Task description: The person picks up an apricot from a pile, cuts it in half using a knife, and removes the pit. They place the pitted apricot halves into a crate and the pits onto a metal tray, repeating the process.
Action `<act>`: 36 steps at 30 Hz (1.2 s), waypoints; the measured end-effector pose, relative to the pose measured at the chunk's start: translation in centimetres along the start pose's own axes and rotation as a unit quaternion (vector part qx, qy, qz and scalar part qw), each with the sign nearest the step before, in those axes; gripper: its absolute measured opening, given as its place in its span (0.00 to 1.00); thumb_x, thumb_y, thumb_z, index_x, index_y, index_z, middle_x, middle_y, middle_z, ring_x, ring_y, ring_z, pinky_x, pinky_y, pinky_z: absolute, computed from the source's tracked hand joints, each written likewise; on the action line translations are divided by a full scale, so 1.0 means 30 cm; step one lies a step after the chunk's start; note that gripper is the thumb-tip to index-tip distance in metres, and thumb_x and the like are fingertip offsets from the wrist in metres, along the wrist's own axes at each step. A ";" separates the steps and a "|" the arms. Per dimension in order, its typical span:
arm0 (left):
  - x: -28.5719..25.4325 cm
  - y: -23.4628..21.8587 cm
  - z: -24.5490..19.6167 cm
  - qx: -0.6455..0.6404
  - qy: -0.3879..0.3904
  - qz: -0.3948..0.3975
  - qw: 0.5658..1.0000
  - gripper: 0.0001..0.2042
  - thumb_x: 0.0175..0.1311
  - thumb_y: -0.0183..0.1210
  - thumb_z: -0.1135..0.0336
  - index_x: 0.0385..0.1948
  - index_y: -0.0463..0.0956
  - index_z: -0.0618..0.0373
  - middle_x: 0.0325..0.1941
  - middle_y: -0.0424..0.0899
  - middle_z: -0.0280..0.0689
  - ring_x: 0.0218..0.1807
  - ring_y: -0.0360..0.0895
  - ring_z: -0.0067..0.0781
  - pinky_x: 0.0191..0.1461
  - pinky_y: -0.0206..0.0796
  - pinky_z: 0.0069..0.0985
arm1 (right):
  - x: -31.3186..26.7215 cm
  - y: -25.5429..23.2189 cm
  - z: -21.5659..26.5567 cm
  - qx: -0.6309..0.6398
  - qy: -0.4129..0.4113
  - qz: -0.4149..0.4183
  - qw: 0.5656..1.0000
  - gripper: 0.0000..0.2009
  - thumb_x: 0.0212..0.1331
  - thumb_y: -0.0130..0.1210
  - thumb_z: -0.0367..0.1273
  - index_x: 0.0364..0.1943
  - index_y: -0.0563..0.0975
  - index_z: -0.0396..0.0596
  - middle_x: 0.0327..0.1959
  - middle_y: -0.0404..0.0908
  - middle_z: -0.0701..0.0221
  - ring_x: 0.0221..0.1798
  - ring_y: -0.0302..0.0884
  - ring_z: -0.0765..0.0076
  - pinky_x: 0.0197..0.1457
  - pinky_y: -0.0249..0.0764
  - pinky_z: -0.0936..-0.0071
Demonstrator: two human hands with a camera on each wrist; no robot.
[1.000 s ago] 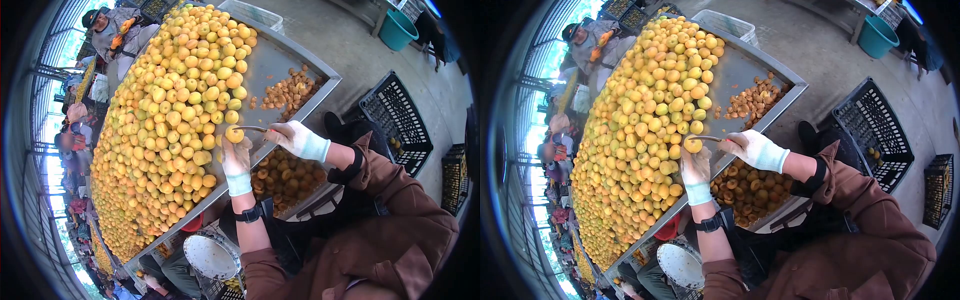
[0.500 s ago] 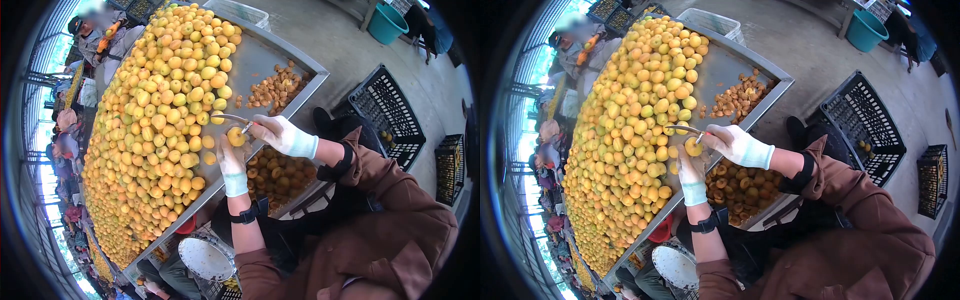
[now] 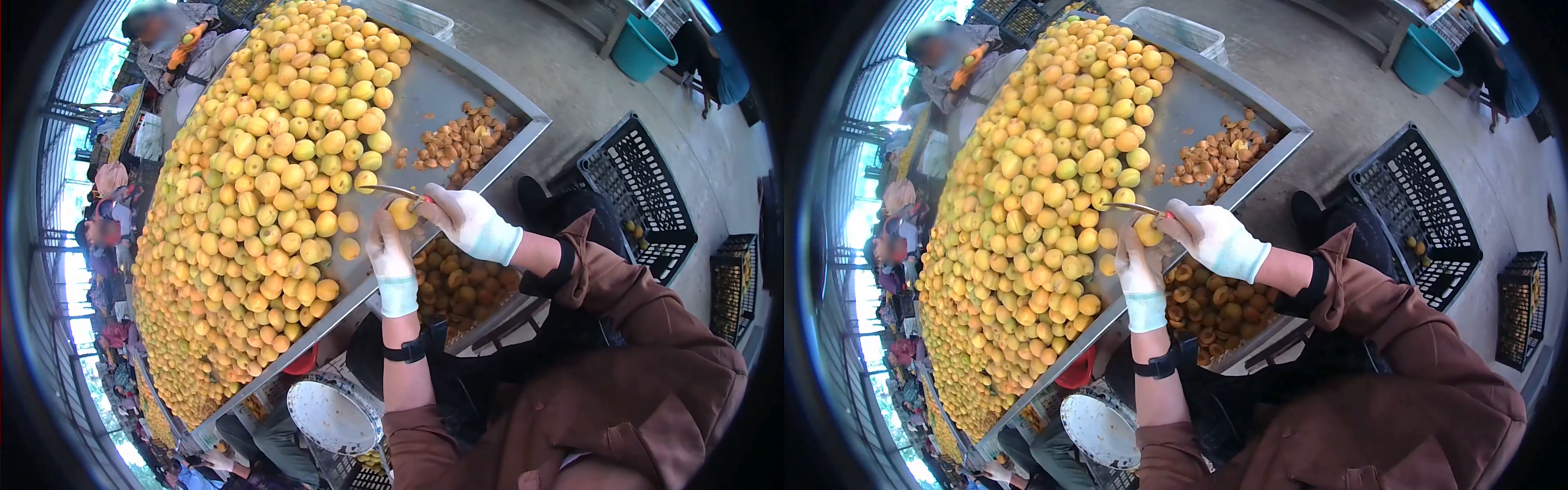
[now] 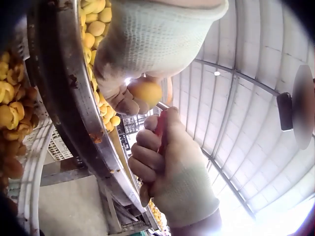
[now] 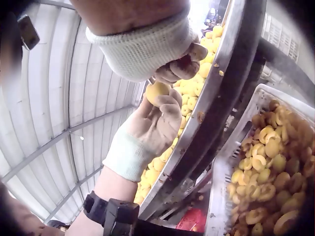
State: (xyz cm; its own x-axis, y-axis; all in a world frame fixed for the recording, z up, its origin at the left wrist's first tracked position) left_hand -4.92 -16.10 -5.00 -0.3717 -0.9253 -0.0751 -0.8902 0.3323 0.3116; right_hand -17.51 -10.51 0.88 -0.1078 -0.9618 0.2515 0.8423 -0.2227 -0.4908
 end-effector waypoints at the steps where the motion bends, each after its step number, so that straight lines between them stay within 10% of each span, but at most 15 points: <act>1: -0.002 0.003 -0.007 0.023 0.012 -0.003 1.000 0.21 0.77 0.42 0.53 0.54 0.71 0.64 0.49 0.79 0.40 0.45 0.77 0.28 0.45 0.71 0.24 | -0.002 0.003 -0.013 0.014 0.013 -0.011 1.000 0.12 0.68 0.48 0.38 0.42 0.72 0.42 0.29 0.78 0.53 0.35 0.78 0.44 0.36 0.73 0.57; 6: -0.010 0.023 -0.053 0.140 0.097 -0.042 0.984 0.19 0.77 0.41 0.59 0.53 0.73 0.66 0.50 0.78 0.41 0.50 0.76 0.30 0.55 0.69 0.27 | -0.009 0.053 -0.068 0.056 -0.010 -0.072 0.996 0.11 0.68 0.48 0.36 0.43 0.72 0.41 0.29 0.79 0.56 0.35 0.78 0.41 0.36 0.73 0.56; 9: -0.012 0.038 -0.066 0.159 0.125 -0.064 0.977 0.18 0.76 0.41 0.61 0.53 0.73 0.67 0.50 0.78 0.41 0.51 0.76 0.30 0.56 0.69 0.27 | -0.031 -0.023 0.035 -0.052 -0.205 -0.233 0.949 0.11 0.69 0.47 0.38 0.36 0.72 0.44 0.17 0.72 0.66 0.19 0.72 0.56 0.24 0.69 0.67; 10: -0.009 0.030 -0.055 0.163 0.117 -0.068 0.977 0.18 0.76 0.41 0.61 0.53 0.72 0.67 0.51 0.78 0.41 0.51 0.75 0.30 0.57 0.69 0.28 | 0.015 0.017 -0.093 0.242 0.090 -0.045 0.965 0.14 0.70 0.45 0.42 0.33 0.70 0.47 0.15 0.66 0.73 0.14 0.64 0.67 0.19 0.61 0.73; 11: -0.008 0.027 -0.050 0.167 0.110 -0.073 0.977 0.18 0.76 0.41 0.62 0.53 0.72 0.67 0.52 0.77 0.41 0.52 0.75 0.31 0.58 0.68 0.28 | -0.074 0.156 -0.121 0.488 0.364 0.150 0.779 0.17 0.71 0.43 0.46 0.30 0.68 0.50 0.13 0.60 0.81 0.10 0.56 0.78 0.14 0.54 0.79; 14: -0.002 0.034 -0.038 0.105 0.099 -0.062 0.988 0.19 0.76 0.40 0.61 0.54 0.70 0.68 0.54 0.76 0.42 0.53 0.75 0.32 0.59 0.68 0.29 | -0.092 0.184 -0.109 0.546 0.426 0.167 0.702 0.21 0.72 0.38 0.52 0.26 0.64 0.55 0.13 0.51 0.87 0.10 0.43 0.89 0.12 0.40 0.84; 22: 0.030 0.011 0.035 -0.084 0.062 -0.032 0.994 0.26 0.75 0.44 0.47 0.58 0.65 0.64 0.52 0.76 0.42 0.52 0.75 0.34 0.62 0.65 0.35 | -0.068 0.197 -0.014 0.784 0.274 0.283 0.479 0.23 0.72 0.37 0.53 0.27 0.68 0.54 0.12 0.53 0.88 0.09 0.46 0.88 0.10 0.44 0.84; 25: 0.029 0.029 0.048 -0.152 0.033 0.016 0.988 0.27 0.73 0.46 0.46 0.59 0.65 0.61 0.52 0.77 0.42 0.51 0.76 0.34 0.60 0.67 0.33 | -0.052 0.165 -0.008 0.762 0.317 0.230 0.515 0.23 0.73 0.37 0.52 0.25 0.68 0.53 0.12 0.54 0.86 0.08 0.46 0.87 0.10 0.45 0.85; 27: 0.038 0.024 0.087 -0.252 -0.033 0.042 0.966 0.27 0.71 0.49 0.45 0.59 0.66 0.60 0.51 0.78 0.43 0.51 0.77 0.33 0.57 0.68 0.32 | -0.021 0.071 -0.155 0.422 0.358 0.085 0.829 0.22 0.73 0.39 0.48 0.28 0.70 0.46 0.11 0.61 0.77 0.09 0.57 0.77 0.14 0.55 0.76; 28: 0.044 0.010 0.089 -0.252 -0.032 0.041 0.966 0.27 0.71 0.49 0.45 0.59 0.66 0.60 0.51 0.78 0.43 0.51 0.77 0.33 0.57 0.68 0.32 | -0.021 0.093 -0.177 0.422 0.357 0.086 0.829 0.22 0.73 0.39 0.48 0.28 0.70 0.46 0.11 0.61 0.77 0.09 0.57 0.77 0.14 0.55 0.76; 30: 0.054 -0.019 0.057 -0.207 0.011 0.025 0.978 0.25 0.71 0.51 0.47 0.57 0.67 0.59 0.51 0.78 0.42 0.48 0.77 0.31 0.54 0.69 0.31 | 0.059 -0.090 -0.016 0.155 -0.039 -0.125 0.979 0.18 0.71 0.44 0.42 0.34 0.72 0.40 0.15 0.67 0.64 0.16 0.68 0.64 0.23 0.66 0.66; 36: 0.051 -0.105 0.006 -0.157 0.051 -0.058 0.985 0.22 0.71 0.52 0.49 0.55 0.70 0.58 0.49 0.79 0.40 0.44 0.76 0.28 0.50 0.69 0.29 | -0.013 -0.027 -0.016 0.015 -0.001 -0.006 1.000 0.16 0.66 0.52 0.40 0.43 0.73 0.39 0.24 0.75 0.53 0.31 0.77 0.43 0.32 0.70 0.61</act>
State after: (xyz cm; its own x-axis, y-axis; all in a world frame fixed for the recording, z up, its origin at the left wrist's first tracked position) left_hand -2.74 -18.54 -6.26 -0.2298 -0.9726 -0.0358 -0.7940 0.1661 0.5848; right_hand -18.39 -10.04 0.79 -0.1169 -0.9589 0.2587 0.8563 -0.2293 -0.4629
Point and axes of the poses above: each hand's wrist, its own x-axis towards the middle knuckle, its own y-axis out of the palm, z = x × y, the point moved 9 cm from there along x, towards the middle knuckle
